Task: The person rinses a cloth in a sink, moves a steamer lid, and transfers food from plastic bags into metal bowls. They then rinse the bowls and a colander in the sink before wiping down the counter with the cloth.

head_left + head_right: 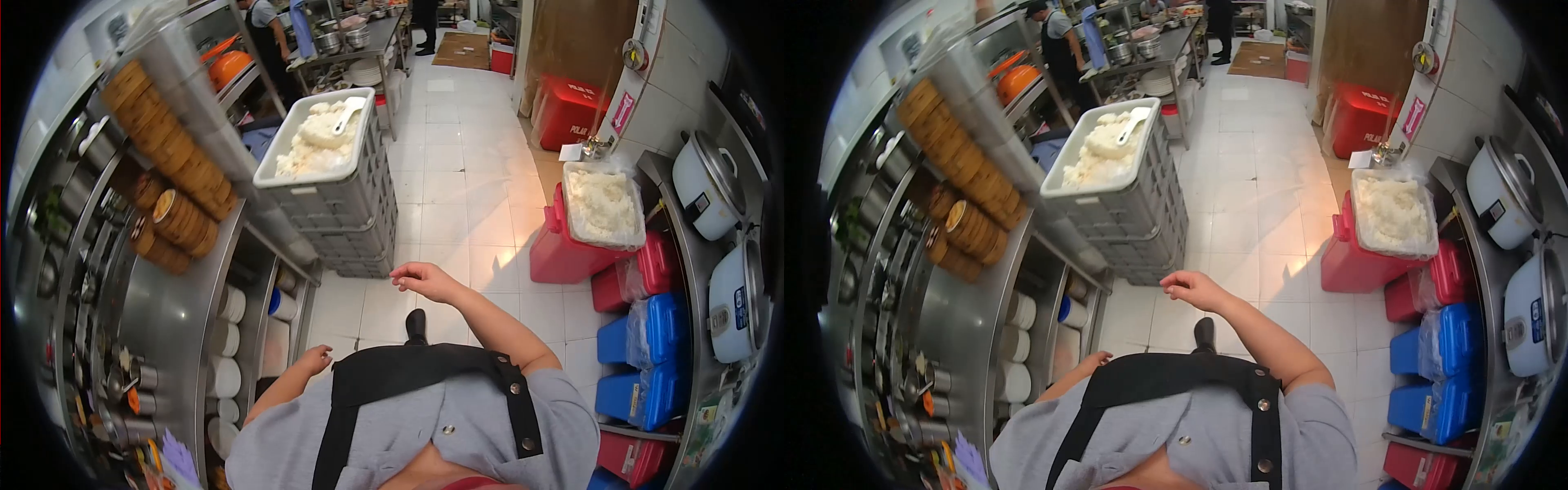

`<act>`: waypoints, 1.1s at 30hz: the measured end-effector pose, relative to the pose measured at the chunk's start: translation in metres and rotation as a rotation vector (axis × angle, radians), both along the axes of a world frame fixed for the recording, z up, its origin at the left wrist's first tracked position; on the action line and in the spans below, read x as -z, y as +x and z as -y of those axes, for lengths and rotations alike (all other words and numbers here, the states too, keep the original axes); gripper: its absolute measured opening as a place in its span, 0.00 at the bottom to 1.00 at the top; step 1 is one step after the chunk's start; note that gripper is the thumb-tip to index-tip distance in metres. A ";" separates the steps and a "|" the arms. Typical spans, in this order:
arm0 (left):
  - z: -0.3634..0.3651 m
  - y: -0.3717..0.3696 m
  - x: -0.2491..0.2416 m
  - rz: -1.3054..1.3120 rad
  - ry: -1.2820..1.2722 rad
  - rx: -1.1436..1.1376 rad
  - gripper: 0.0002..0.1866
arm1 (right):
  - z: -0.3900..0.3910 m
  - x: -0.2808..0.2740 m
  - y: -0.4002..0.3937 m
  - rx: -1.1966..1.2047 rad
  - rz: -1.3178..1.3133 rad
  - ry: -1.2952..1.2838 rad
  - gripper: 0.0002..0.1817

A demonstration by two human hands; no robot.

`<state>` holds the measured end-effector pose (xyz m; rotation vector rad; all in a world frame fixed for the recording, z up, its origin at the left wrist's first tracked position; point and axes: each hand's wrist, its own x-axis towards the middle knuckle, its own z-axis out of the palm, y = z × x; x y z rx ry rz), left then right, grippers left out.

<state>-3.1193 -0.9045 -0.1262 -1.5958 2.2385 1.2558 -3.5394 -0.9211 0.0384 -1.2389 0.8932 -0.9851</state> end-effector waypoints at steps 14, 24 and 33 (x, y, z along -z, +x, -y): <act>0.308 -0.228 0.001 0.110 0.064 0.556 0.22 | 0.101 0.089 -0.225 0.540 -0.143 0.715 0.14; 0.455 -0.450 -0.110 -0.070 -0.133 0.465 0.20 | 0.282 0.101 -0.382 0.633 0.053 0.640 0.13; 0.572 -0.436 -0.014 0.135 0.219 0.170 0.20 | 0.554 0.036 -0.458 0.106 -0.252 0.220 0.12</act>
